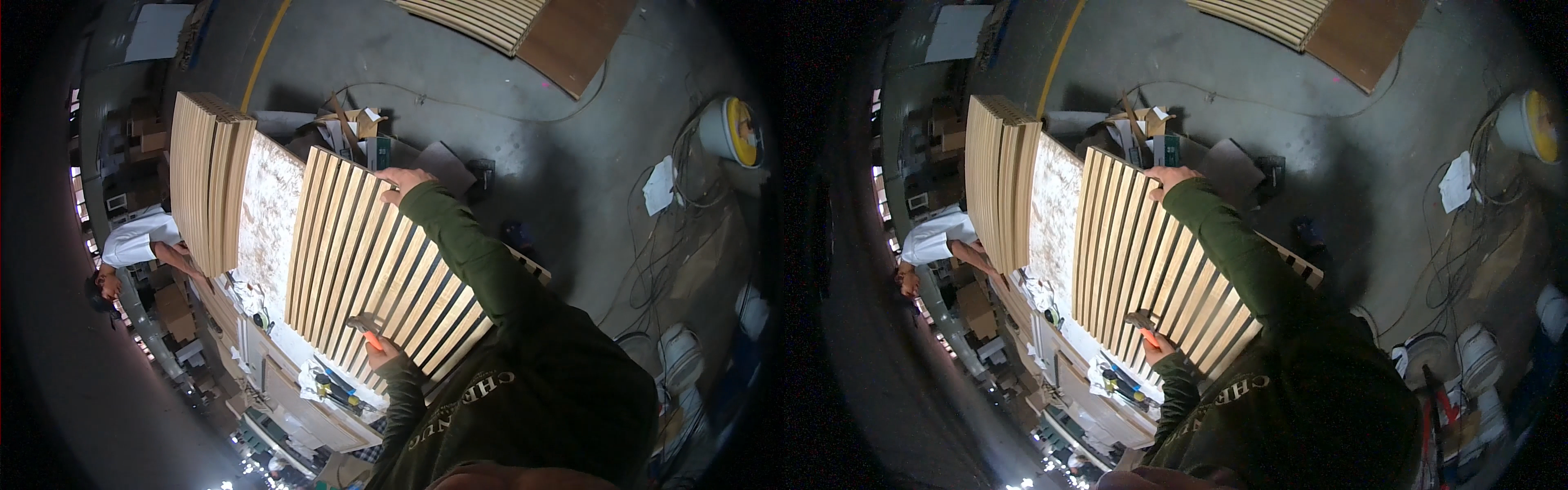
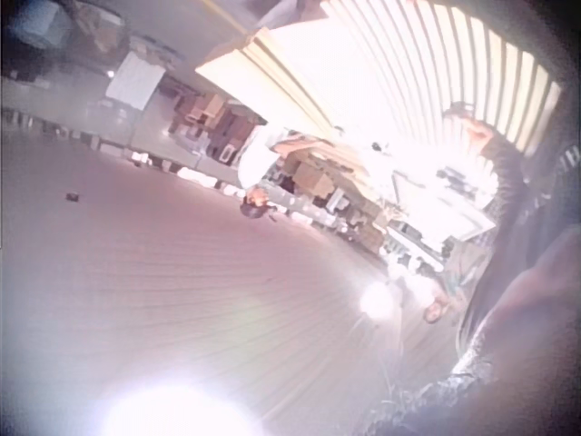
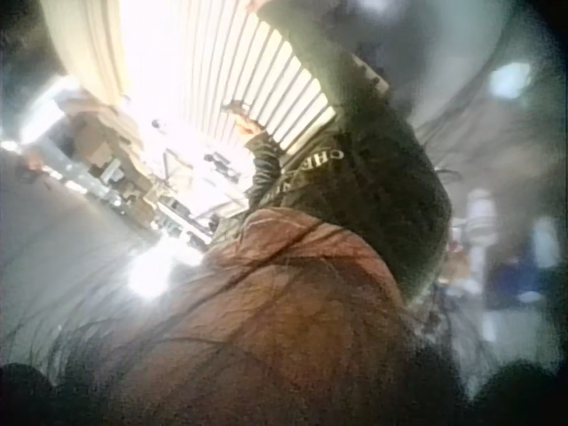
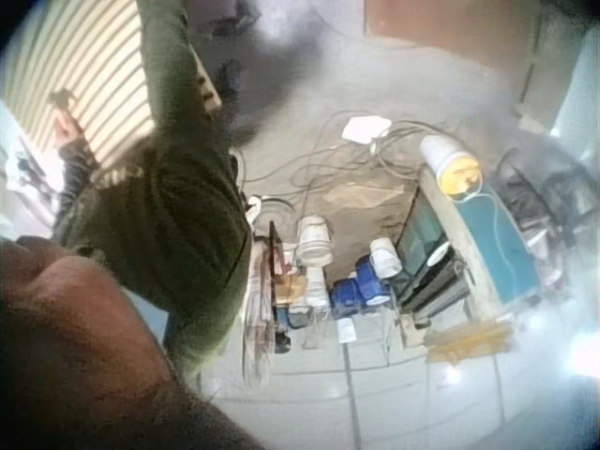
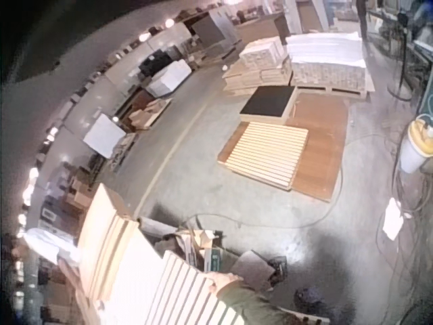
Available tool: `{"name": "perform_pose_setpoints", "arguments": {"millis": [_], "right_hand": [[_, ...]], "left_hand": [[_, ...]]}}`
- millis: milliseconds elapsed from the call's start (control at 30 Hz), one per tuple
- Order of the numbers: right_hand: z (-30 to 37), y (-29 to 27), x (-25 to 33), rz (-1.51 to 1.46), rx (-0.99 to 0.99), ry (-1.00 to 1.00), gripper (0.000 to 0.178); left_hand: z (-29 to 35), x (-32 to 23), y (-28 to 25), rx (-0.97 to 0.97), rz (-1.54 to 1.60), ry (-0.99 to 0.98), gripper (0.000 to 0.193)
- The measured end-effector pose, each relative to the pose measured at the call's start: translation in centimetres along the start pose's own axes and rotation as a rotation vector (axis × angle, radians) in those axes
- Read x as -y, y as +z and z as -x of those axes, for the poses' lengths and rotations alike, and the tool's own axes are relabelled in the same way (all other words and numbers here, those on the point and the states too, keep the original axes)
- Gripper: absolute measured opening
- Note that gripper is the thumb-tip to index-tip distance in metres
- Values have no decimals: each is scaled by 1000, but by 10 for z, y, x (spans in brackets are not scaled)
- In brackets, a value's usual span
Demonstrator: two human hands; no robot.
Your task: The person taps the slats of a wooden panel with a hammer, positions a black board onto the wooden frame, and fastens it in place using a pneumatic nail gun.
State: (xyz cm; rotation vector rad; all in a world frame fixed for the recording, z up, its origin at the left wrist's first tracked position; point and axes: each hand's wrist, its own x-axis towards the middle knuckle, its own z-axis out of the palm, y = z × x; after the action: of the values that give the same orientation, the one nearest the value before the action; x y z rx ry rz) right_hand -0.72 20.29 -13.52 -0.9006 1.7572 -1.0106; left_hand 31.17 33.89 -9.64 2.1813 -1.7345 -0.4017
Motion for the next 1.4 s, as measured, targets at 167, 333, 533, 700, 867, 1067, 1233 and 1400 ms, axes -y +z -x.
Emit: {"name": "perform_pose_setpoints", "arguments": {"millis": [167,333,533,700,867,1067,1233,1400], "right_hand": [[12,-5,-3,71,24,-38,45],[66,-31,-10,194,23,-82,45],[126,-60,-45,256,82,-26,44],[177,-86,-60,297,93,-2,40],[221,-97,-89,190,5,59,37],[227,-90,-112,65,-74,66,38],[224,-90,-98,251,-66,134,44],[225,-82,-87,386,-103,164,54]], "left_hand": [[1,2,-1,-18,55,37,17],[3,1,-7,-18,-13,40,22],[4,4,-10,-5,-32,84,23],[-15,77,0,83,547,-41,31],[-10,104,-71,-175,682,-250,27],[-23,216,-120,-293,316,-306,25],[-14,274,-128,-234,143,-342,24],[-16,310,-123,-128,33,-316,27]]}}
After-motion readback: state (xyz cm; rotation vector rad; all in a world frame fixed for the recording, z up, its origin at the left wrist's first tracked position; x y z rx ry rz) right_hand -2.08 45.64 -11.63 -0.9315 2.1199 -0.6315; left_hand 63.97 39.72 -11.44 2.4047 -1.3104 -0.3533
